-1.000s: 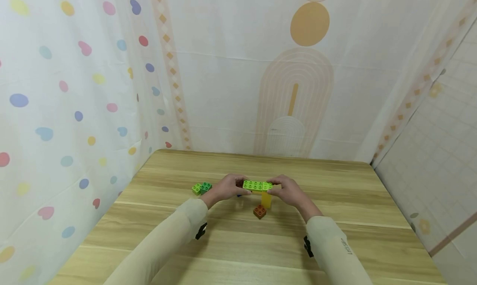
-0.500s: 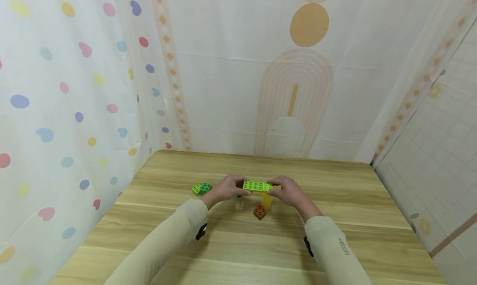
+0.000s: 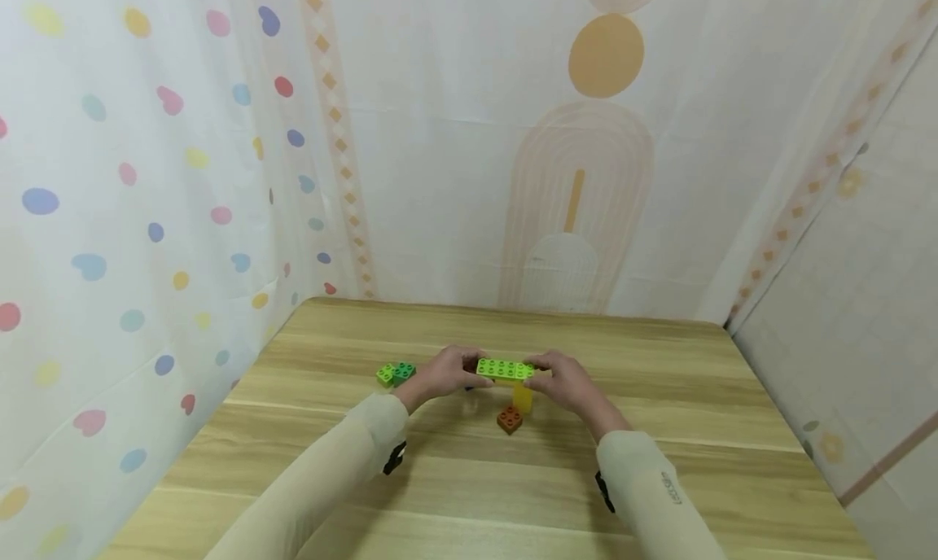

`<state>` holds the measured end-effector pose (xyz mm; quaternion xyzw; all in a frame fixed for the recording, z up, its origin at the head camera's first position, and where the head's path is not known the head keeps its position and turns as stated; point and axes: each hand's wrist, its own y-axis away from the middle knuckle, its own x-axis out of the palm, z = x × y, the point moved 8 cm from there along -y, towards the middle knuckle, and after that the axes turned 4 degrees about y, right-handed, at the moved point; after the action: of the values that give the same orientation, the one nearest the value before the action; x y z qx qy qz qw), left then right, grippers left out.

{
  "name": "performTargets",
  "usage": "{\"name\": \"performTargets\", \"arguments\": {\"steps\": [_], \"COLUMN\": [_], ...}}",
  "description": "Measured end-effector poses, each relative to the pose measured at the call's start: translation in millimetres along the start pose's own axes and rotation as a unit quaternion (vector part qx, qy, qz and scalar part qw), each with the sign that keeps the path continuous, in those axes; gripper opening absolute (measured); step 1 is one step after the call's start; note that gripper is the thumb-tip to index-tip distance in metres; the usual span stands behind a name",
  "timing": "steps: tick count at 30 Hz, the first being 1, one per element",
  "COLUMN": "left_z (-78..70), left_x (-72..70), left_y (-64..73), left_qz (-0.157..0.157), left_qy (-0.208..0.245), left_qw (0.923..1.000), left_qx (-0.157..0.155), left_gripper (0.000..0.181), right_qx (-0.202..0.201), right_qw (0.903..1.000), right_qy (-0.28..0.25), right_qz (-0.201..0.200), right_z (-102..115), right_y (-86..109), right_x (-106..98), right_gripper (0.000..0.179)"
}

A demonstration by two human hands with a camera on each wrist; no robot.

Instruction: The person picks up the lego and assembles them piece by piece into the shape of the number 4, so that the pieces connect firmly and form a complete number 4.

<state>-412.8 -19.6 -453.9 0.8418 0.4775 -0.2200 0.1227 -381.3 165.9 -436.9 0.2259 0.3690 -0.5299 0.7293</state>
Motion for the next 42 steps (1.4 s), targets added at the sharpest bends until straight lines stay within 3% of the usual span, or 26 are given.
{"name": "performTargets", "arguments": {"steps": [5, 11, 30, 42], "left_z": [2.0, 0.0, -2.1, -1.6], "left_x": [0.3, 1.0, -0.7, 2.2], "left_y": [1.0, 2.3, 1.8, 0.3], "left_qz": [-0.001, 0.003, 0.001, -0.002], "left_qy": [-0.001, -0.007, -0.016, -0.019], "left_qw": [1.0, 1.0, 0.9999, 0.9998], "left_qx": [-0.006, -0.005, -0.007, -0.009], "left_gripper": [0.021, 0.02, 0.024, 0.02], "right_qx": [0.028, 0.026, -0.001, 0.013], "right_qw": [0.998, 0.9963, 0.9952, 0.9943], "right_qy": [-0.055, -0.08, -0.089, -0.095], "right_qz": [-0.009, -0.019, -0.041, -0.046], "right_z": [-10, -11, -8, -12], "right_y": [2.9, 4.3, 3.0, 4.9], "right_x": [7, 9, 14, 18], "right_gripper": [0.043, 0.044, 0.039, 0.038]}}
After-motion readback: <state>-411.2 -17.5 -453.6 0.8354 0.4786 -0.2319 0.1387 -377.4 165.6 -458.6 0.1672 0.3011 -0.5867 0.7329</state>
